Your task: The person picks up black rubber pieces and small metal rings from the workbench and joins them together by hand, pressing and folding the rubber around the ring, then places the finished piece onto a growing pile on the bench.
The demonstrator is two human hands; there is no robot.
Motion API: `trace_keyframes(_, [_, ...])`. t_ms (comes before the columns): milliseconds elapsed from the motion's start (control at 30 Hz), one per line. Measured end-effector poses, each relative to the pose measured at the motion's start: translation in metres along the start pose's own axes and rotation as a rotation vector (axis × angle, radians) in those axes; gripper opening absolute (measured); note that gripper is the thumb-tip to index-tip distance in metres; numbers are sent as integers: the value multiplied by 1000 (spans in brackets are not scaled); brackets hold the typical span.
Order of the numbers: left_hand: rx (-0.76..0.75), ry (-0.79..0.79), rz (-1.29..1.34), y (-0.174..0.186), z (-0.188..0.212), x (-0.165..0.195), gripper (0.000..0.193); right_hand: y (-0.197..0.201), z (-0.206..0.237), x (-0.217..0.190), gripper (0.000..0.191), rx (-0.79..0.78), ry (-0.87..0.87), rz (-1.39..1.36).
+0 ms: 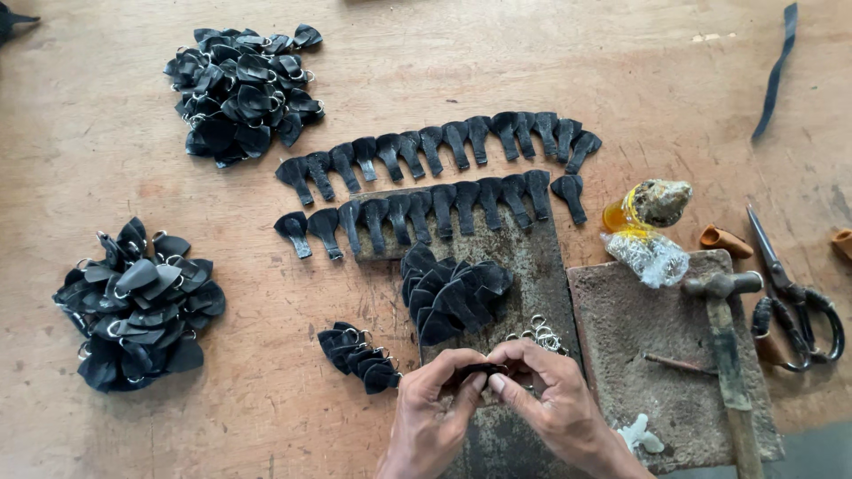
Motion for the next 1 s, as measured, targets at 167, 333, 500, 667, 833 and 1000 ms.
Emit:
trace_keyframes(167, [91,115,67,-3,9,-8,17,4,1,-3,12,-48,-76,268])
trace_keyframes(333, [89,-5,-19,-10,16,-7,18,1,10,-12,16,-62,99,325])
trace_keyframes(500, [112,-117,-186,-22,22,0,17,-13,20,-16,17,-2,348,399])
trace_keyframes(667, [6,-123,-288,-10,22,0,18,-15,14,5,16,-24,176,319])
trace_keyframes(833, [146,-64,-536,20,46,8,22,-7,8,-1,29,-69,70,487])
trace_keyframes(1000, [379,167,-808,74,64,2,24,33,2,-30,23,169,112,891])
Point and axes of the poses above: each hand's wrist, its own z-axis away from the middle knuckle, its own y-axis out of the back of the hand, x = y × z, the point moved 8 cm from there along -z, towards the middle knuckle, and after that the axes turned 12 degrees about -x, right-handed, at the moved point
